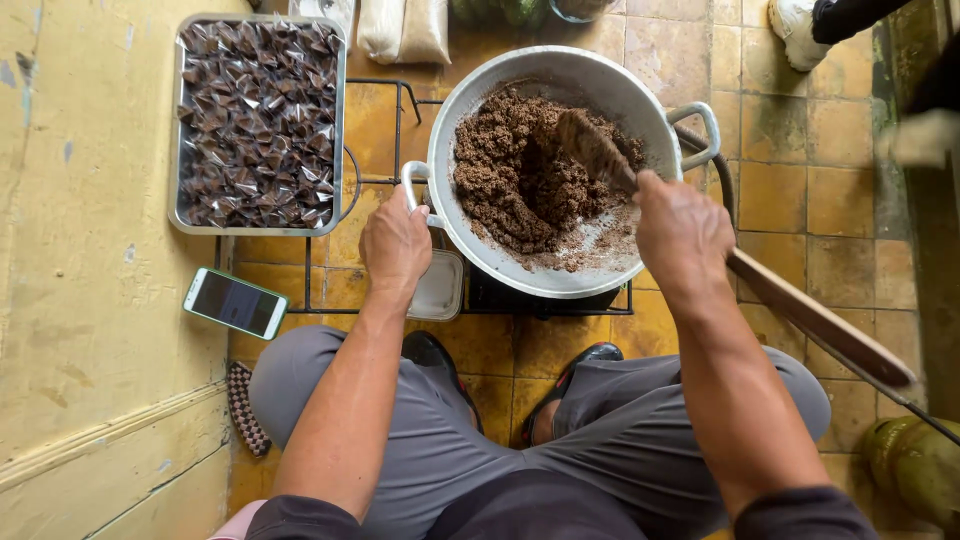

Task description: Stirring a thick brown mixture in a large metal pot using a wooden paddle

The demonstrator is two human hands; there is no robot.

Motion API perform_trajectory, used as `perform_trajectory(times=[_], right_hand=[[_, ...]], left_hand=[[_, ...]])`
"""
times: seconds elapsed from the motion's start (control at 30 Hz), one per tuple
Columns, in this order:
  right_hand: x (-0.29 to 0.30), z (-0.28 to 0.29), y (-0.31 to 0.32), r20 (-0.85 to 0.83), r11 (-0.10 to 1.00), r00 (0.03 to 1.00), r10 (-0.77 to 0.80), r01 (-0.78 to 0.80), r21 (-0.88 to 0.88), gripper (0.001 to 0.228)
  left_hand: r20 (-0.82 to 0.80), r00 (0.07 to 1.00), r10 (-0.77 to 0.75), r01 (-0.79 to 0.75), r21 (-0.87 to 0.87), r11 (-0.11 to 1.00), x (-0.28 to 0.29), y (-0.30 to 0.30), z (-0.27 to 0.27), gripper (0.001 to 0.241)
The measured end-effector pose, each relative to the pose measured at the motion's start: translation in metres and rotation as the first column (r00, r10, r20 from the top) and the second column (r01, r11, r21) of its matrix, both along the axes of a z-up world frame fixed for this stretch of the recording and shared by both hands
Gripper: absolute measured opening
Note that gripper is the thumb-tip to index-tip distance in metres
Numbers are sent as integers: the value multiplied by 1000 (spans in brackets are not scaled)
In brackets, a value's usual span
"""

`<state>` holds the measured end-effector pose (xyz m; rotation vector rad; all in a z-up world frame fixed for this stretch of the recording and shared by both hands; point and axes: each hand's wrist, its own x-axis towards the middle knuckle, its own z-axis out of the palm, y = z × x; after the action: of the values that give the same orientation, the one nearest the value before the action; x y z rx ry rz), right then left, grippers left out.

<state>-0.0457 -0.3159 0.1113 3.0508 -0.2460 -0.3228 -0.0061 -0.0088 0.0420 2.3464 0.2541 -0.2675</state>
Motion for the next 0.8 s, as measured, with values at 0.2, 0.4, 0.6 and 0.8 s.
perform_trajectory(times=[0.2,0.4,0.6,0.8], right_hand=[[14,-64,29,-55,997,998,5,-9,-75,21],[-23,-77,36,-59,993,991,119,-119,-2,34],[-19,-10,-5,144,995,989,39,-52,88,23],[19,-69,-15,-22,994,996,-82,80,-69,23]], left_hand=[[-31,995,-90,93,108,990,10,11,-23,35],[-44,982,-185,189,171,967,21,22,-23,22],[-58,979,-196,200,57,978,29,30,-22,22],[-82,984,-156,147,-100,984,26,30,-22,12]])
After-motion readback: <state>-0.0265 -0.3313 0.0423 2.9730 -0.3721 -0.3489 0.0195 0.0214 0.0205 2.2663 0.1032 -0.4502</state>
